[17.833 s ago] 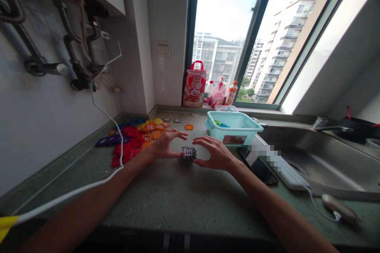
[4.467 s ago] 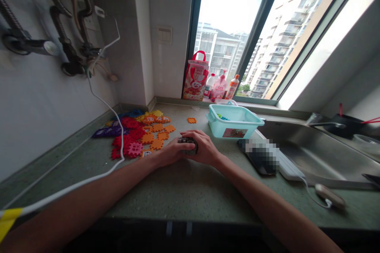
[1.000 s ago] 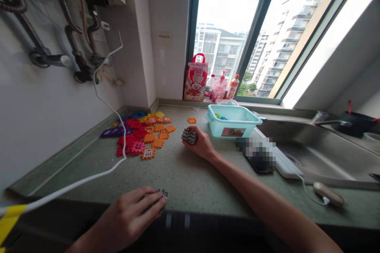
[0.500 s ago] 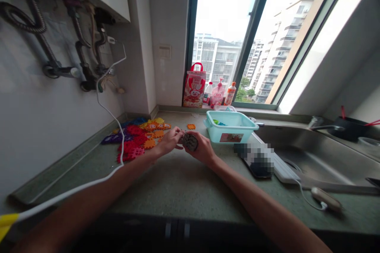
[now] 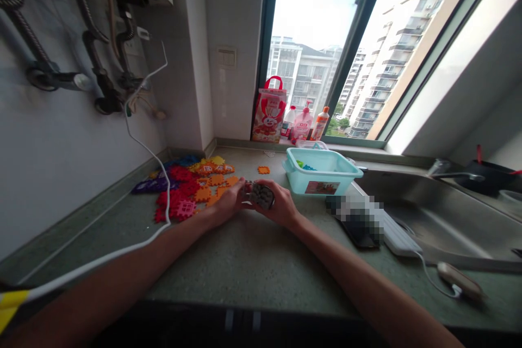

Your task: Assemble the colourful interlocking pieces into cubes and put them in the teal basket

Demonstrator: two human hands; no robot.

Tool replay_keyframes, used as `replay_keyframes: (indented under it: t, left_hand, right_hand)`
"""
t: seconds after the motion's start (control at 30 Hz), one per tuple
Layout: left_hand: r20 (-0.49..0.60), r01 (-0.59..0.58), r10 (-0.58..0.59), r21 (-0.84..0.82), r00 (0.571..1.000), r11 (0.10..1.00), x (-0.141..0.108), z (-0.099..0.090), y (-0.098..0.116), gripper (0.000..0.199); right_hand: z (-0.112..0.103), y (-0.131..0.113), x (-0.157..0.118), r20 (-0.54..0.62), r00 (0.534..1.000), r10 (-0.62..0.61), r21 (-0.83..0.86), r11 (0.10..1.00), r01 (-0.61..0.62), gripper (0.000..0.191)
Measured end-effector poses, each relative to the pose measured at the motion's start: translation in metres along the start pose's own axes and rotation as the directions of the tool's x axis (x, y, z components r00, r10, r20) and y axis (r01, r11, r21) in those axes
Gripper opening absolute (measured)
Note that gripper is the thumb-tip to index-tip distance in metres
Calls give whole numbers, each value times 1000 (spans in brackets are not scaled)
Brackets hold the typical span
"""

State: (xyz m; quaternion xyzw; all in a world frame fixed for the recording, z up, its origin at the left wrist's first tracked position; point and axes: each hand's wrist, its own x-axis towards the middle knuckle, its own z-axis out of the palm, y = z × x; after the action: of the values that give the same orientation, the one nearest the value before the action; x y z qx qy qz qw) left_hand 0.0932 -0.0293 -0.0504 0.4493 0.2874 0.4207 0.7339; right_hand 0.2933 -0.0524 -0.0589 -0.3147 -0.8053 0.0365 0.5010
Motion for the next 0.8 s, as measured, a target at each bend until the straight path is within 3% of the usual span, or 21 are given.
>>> replay_keyframes:
  t: [0.17, 0.43, 0.67, 0.8]
  left_hand:
    - [45, -83, 80, 66, 996, 994, -1, 1, -6, 39]
    - [-52, -185, 214, 328, 976, 926, -6, 3, 0, 50]
    - [-92, -169, 184, 152, 979, 974, -2, -2, -2, 51]
    - [-27, -154, 163, 209, 986, 966, -2, -2, -4, 56]
  right_hand:
    - [3, 0, 0, -35, 995, 94, 38, 995, -92, 53]
    - [1, 0, 1, -16, 991, 131, 87, 988, -129, 53]
    - [0, 0, 0, -33, 991, 132, 107, 986, -127, 55]
    - [0, 4, -1, 5, 996, 87, 49, 995, -87, 54]
